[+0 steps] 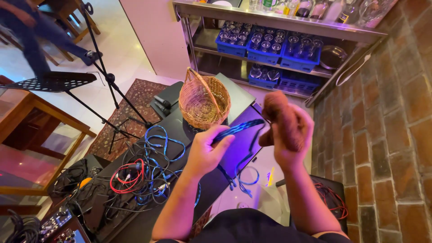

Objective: Organize and clean audio cables and equipment by wiping them and placing them in a basket.

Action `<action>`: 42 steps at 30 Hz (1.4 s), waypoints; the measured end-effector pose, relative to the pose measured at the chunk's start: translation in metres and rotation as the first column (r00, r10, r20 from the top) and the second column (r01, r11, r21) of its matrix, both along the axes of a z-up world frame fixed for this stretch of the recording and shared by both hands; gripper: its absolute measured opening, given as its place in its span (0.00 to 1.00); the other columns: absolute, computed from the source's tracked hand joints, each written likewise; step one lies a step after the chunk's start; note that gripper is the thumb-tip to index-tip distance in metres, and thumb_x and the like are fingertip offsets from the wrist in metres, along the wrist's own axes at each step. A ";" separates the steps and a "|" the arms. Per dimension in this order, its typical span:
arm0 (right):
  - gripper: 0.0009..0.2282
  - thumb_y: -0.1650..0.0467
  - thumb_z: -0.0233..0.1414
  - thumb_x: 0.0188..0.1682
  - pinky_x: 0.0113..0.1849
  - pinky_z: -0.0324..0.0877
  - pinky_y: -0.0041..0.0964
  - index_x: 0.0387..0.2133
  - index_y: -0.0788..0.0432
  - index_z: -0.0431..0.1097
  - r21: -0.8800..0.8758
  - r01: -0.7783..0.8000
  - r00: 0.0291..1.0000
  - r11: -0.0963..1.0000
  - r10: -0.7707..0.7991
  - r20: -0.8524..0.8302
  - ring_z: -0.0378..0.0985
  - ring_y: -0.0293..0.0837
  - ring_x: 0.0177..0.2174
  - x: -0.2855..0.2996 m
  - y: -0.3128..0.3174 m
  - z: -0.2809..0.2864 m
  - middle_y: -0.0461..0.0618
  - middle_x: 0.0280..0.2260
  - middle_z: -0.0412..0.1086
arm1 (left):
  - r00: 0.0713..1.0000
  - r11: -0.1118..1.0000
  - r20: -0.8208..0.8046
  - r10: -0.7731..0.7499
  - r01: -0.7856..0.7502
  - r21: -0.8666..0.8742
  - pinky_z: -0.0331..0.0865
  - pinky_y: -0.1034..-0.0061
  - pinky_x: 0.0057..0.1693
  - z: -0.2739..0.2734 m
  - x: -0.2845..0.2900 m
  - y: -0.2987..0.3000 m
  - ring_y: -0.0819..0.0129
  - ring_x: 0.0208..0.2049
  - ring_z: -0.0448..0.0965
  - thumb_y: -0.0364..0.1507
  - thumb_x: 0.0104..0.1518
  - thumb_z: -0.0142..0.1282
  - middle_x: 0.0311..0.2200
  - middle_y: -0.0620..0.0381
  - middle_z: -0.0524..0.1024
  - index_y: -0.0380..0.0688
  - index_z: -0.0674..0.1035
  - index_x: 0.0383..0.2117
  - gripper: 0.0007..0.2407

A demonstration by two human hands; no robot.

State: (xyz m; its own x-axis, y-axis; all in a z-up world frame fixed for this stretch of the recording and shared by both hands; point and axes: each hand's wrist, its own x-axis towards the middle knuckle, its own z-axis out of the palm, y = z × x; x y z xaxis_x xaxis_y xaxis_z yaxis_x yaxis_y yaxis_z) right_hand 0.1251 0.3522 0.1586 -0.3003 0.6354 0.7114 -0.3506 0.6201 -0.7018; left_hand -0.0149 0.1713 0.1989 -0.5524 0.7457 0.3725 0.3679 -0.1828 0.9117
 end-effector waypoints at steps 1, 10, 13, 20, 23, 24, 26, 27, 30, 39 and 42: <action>0.22 0.81 0.56 0.54 0.54 0.68 0.36 0.60 0.63 0.57 0.000 0.000 1.000 1.000 0.000 0.000 0.72 0.42 0.50 -0.002 0.000 0.000 0.54 0.55 0.67 | 1.000 1.000 0.000 0.000 0.000 0.000 0.61 0.83 0.31 0.000 0.003 0.002 0.85 0.23 0.65 0.30 0.61 0.60 0.21 0.68 0.71 0.36 0.79 0.41 0.09; 0.23 0.80 0.60 0.42 0.48 0.72 0.40 0.53 0.63 0.66 0.231 -0.411 0.856 0.882 0.287 0.430 0.79 0.56 0.46 -0.007 -0.033 0.067 0.57 0.47 0.73 | 1.000 0.996 0.018 -0.008 0.010 -0.084 0.67 0.79 0.30 0.016 0.014 0.008 0.81 0.23 0.70 0.22 0.51 0.54 0.26 0.59 0.77 0.34 0.77 0.41 0.11; 0.24 0.81 0.56 0.40 0.40 0.74 0.41 0.54 0.61 0.69 0.386 -0.382 0.877 0.840 0.198 0.437 0.79 0.51 0.37 -0.007 -0.028 0.074 0.54 0.39 0.76 | 0.973 0.985 -0.212 -0.086 0.114 0.127 0.71 0.76 0.46 0.005 0.003 0.003 0.76 0.40 0.78 0.22 0.54 0.55 0.35 0.51 0.79 0.31 0.75 0.43 0.12; 0.17 0.84 0.45 0.54 0.27 0.74 0.32 0.57 0.64 0.63 -0.096 -0.227 0.973 0.969 0.230 0.020 0.77 0.41 0.29 0.005 -0.006 0.071 0.56 0.40 0.72 | 0.875 0.931 0.334 -0.350 0.364 0.021 0.61 0.86 0.33 -0.051 -0.039 -0.007 0.84 0.25 0.66 0.28 0.66 0.57 0.25 0.68 0.71 0.35 0.80 0.41 0.08; 0.18 0.84 0.49 0.51 0.22 0.70 0.33 0.55 0.65 0.65 -0.230 -0.155 0.960 0.961 0.201 0.194 0.76 0.43 0.25 0.007 -0.008 0.049 0.57 0.38 0.73 | 0.817 0.946 0.481 -0.317 0.306 0.104 0.53 0.89 0.30 -0.050 -0.028 0.004 0.87 0.22 0.60 0.28 0.67 0.54 0.23 0.72 0.67 0.36 0.80 0.41 0.07; 0.17 0.83 0.52 0.52 0.21 0.68 0.35 0.54 0.64 0.65 -0.346 -0.117 0.949 0.931 0.208 0.238 0.74 0.44 0.21 0.006 -0.008 0.035 0.57 0.35 0.74 | 0.857 0.966 0.445 -0.258 0.245 0.089 0.52 0.89 0.30 -0.048 -0.023 0.007 0.88 0.23 0.59 0.27 0.67 0.54 0.24 0.72 0.67 0.36 0.79 0.40 0.06; 0.18 0.82 0.55 0.48 0.33 0.70 0.39 0.52 0.64 0.66 -0.017 -0.091 0.963 0.996 0.093 0.254 0.75 0.48 0.33 0.006 -0.014 0.045 0.57 0.40 0.72 | 0.899 0.961 0.342 -0.275 0.257 0.098 0.58 0.88 0.35 -0.045 -0.017 0.015 0.87 0.28 0.64 0.26 0.67 0.54 0.27 0.70 0.71 0.36 0.79 0.41 0.06; 0.20 0.82 0.58 0.45 0.46 0.72 0.44 0.51 0.63 0.66 0.313 -0.057 0.972 0.948 -0.019 0.234 0.76 0.52 0.44 0.006 -0.017 0.050 0.58 0.44 0.70 | 0.929 0.957 0.233 -0.288 0.270 0.105 0.65 0.87 0.40 -0.043 -0.014 0.019 0.87 0.33 0.69 0.26 0.66 0.54 0.31 0.69 0.74 0.36 0.78 0.41 0.06; 0.23 0.81 0.60 0.38 0.49 0.70 0.45 0.51 0.65 0.68 0.367 -0.052 0.946 0.929 -0.072 0.316 0.74 0.58 0.47 0.009 -0.025 0.052 0.61 0.46 0.71 | 0.910 0.959 0.304 -0.281 0.279 0.051 0.61 0.87 0.36 -0.052 -0.002 0.028 0.85 0.30 0.65 0.25 0.67 0.56 0.29 0.67 0.71 0.35 0.79 0.41 0.05; 0.16 0.83 0.58 0.44 0.39 0.71 0.37 0.46 0.61 0.73 0.423 -0.109 0.963 0.899 -0.011 0.270 0.78 0.50 0.35 0.007 -0.010 0.039 0.50 0.36 0.74 | 0.952 0.956 0.143 -0.270 0.283 -0.079 0.66 0.84 0.36 -0.055 0.007 0.032 0.84 0.30 0.68 0.27 0.67 0.55 0.27 0.64 0.74 0.34 0.80 0.39 0.06; 0.09 0.79 0.53 0.50 0.26 0.67 0.41 0.44 0.65 0.72 -0.287 0.025 0.969 0.958 0.047 0.243 0.74 0.52 0.24 0.015 -0.002 0.028 0.55 0.33 0.76 | 0.847 0.886 0.346 -0.404 0.456 -0.083 0.62 0.83 0.29 -0.048 0.000 0.022 0.82 0.20 0.68 0.30 0.68 0.52 0.20 0.64 0.70 0.37 0.76 0.39 0.07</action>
State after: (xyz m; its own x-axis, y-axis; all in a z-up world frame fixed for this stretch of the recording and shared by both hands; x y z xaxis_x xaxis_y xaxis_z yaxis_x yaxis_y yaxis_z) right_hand 0.1404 0.3501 0.1861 -0.4497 0.7966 0.4039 -0.1514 0.3777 -0.9135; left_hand -0.0152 0.1937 0.1511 -0.2293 0.9687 0.0950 -0.0211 -0.1025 0.9945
